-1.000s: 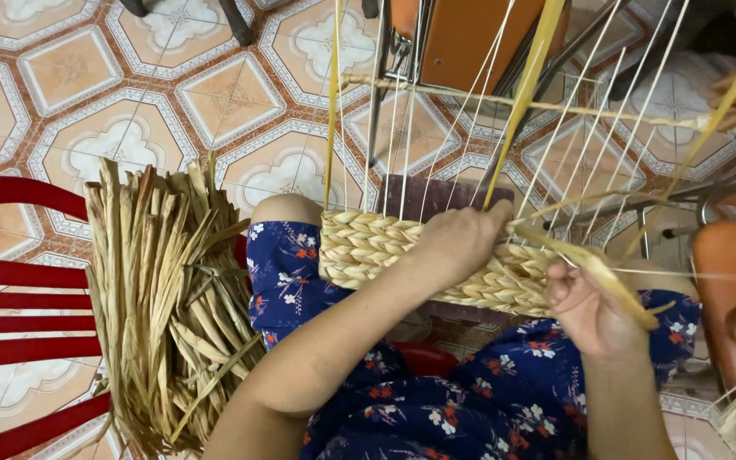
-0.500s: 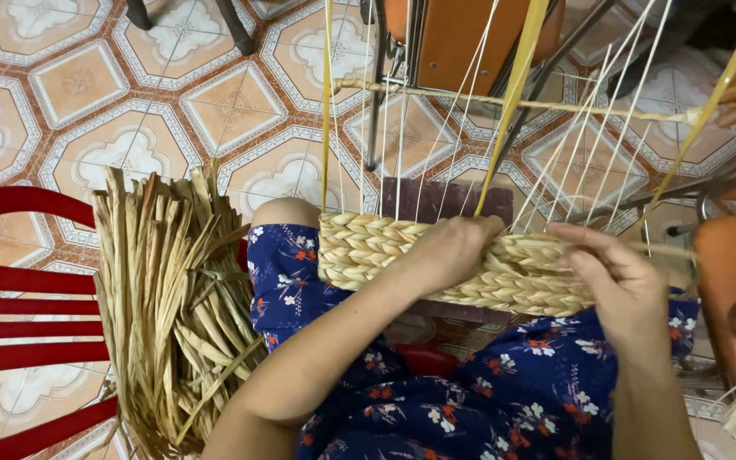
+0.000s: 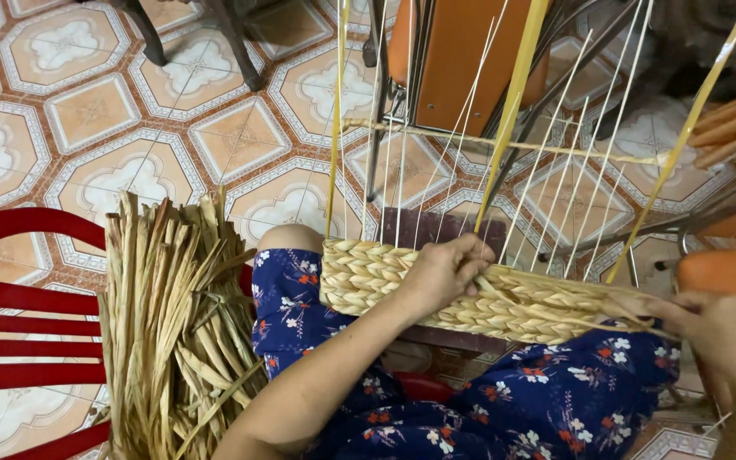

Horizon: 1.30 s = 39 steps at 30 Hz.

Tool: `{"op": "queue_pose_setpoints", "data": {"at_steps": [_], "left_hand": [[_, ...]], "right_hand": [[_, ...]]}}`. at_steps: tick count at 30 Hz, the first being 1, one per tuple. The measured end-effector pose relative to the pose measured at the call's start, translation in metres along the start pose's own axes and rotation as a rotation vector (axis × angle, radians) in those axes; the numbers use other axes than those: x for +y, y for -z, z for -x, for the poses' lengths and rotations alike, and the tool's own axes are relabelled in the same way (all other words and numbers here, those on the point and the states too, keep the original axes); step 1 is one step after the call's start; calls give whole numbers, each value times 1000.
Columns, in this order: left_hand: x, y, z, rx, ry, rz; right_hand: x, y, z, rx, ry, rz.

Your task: Weaving dried grass strips through a wooden frame to create a mat.

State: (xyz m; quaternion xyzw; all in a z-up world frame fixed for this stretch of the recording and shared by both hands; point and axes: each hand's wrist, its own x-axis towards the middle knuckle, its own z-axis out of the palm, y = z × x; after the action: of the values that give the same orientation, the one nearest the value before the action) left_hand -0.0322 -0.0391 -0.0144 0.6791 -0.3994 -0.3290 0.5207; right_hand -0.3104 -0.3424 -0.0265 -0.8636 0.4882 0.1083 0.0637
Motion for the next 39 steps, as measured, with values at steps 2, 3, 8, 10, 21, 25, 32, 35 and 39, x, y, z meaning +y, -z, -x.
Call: {"op": "queue_pose_setpoints", "data": {"at_steps": [2,3,8,10,21,25,32,35,39], "left_hand": [[8,0,2,-14,-23,-28],[18,1,4,-6,7,-40],[32,0,2,-30,101,-153],[27,1,1,-33,41,-136],[24,-13,-9,-8,-146,-609],[10,-19,-6,78,-112,-550],[0,-7,1,17,-208,-474],[24,10,5,-150,-1,-58],[42,15,2,-186,166,-14]], "right_hand": [[9,0,11,106,3,-21],[-19,20,38,233,86,-180],[-139,33,114,442,576,-236],[-168,7,116,377,687,-77],[-202,58,120,638,635,-152],[-202,7,100,747,793,-283],[-231,36,76,30,322,-128],[-218,24,63,-3,280,-220],[-184,-2,58,122,405,-1359]]}}
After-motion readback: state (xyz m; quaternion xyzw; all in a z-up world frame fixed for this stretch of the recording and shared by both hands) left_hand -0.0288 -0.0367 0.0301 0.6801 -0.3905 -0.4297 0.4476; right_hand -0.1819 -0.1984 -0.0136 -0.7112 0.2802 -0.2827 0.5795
